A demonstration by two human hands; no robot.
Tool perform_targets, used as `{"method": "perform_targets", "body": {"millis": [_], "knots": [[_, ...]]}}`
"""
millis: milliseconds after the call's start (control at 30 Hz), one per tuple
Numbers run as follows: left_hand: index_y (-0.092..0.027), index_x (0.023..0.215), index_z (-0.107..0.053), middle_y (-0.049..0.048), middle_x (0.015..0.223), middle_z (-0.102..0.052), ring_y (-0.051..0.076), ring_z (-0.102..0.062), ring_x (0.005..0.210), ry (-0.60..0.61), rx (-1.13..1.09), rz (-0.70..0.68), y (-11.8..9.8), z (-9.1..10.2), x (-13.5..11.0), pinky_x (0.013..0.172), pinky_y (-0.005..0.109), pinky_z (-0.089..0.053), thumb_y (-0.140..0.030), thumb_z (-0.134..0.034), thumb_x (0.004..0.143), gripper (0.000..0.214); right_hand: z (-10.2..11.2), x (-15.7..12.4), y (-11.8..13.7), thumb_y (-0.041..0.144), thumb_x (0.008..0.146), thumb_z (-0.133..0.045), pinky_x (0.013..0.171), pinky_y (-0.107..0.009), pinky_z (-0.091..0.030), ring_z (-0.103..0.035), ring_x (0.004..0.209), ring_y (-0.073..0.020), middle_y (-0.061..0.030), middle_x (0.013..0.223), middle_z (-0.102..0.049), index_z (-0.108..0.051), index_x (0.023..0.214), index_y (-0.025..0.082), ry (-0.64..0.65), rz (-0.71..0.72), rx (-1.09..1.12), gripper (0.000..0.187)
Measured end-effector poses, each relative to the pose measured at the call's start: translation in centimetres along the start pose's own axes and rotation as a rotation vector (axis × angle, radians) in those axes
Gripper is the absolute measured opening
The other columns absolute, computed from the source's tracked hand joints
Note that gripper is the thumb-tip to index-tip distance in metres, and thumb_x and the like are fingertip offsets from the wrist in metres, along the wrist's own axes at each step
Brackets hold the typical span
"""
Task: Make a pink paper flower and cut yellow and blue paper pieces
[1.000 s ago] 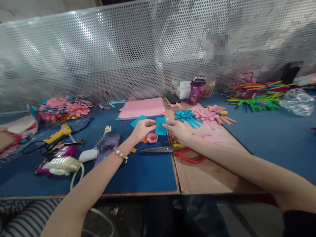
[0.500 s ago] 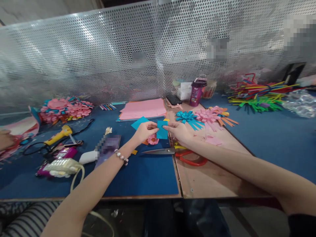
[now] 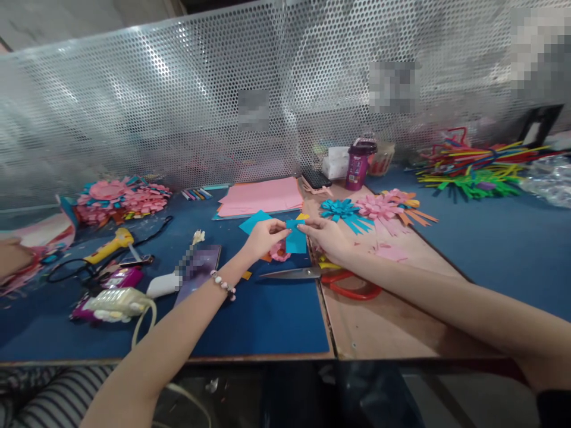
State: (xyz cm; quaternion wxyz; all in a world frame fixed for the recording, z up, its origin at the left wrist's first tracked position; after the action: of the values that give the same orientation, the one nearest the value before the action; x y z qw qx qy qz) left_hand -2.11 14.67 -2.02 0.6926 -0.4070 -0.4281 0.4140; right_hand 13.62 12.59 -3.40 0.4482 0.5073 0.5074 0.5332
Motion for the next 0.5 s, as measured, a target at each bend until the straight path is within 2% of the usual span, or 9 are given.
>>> {"method": "perform_targets", "body": {"millis": [267,500], "knots": [[-0.015,0.078,-0.063,0.0054,0.079,-0.070,0.018,-0.065,0.073,0.032,0.014,-0.028,-0.29,-0.43,-0.20,0.074,0.032,-0.052,-0.036,-0.071,0.067,0.025,0.24,0.21,-0.35,0.043,0.062,-0.077,0.028,-0.019,-0.019,-0.033,0.032,-0.0049,0.0054,0.046,-0.051,-0.065,0.080,0.013,-0.030,0.013,0.006,0.037],[-0.015,0.080,-0.062,0.0053,0.080,-0.069,0.017,-0.064,0.074,0.007,0.025,-0.047,-0.12,-0.28,-0.08,0.075,0.032,-0.052,-0.034,-0.071,0.068,0.024,0.41,0.13,-0.14,0.043,0.068,-0.072,0.029,-0.019,-0.019,-0.033,0.032,-0.0053,0.0064,0.044,-0.047,-0.066,0.082,0.014,-0.054,0.019,0.014,0.032]]}}
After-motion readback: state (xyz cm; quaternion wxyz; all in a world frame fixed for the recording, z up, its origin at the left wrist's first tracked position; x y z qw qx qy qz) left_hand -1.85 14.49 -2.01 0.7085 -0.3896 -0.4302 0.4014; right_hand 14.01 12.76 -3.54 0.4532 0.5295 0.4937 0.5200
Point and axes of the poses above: each hand's wrist, its own x-axis towards the middle knuckle, its own z-axis out of the back of the hand, y = z × x, the point moved 7 cm from there along x, towards the middle knuckle
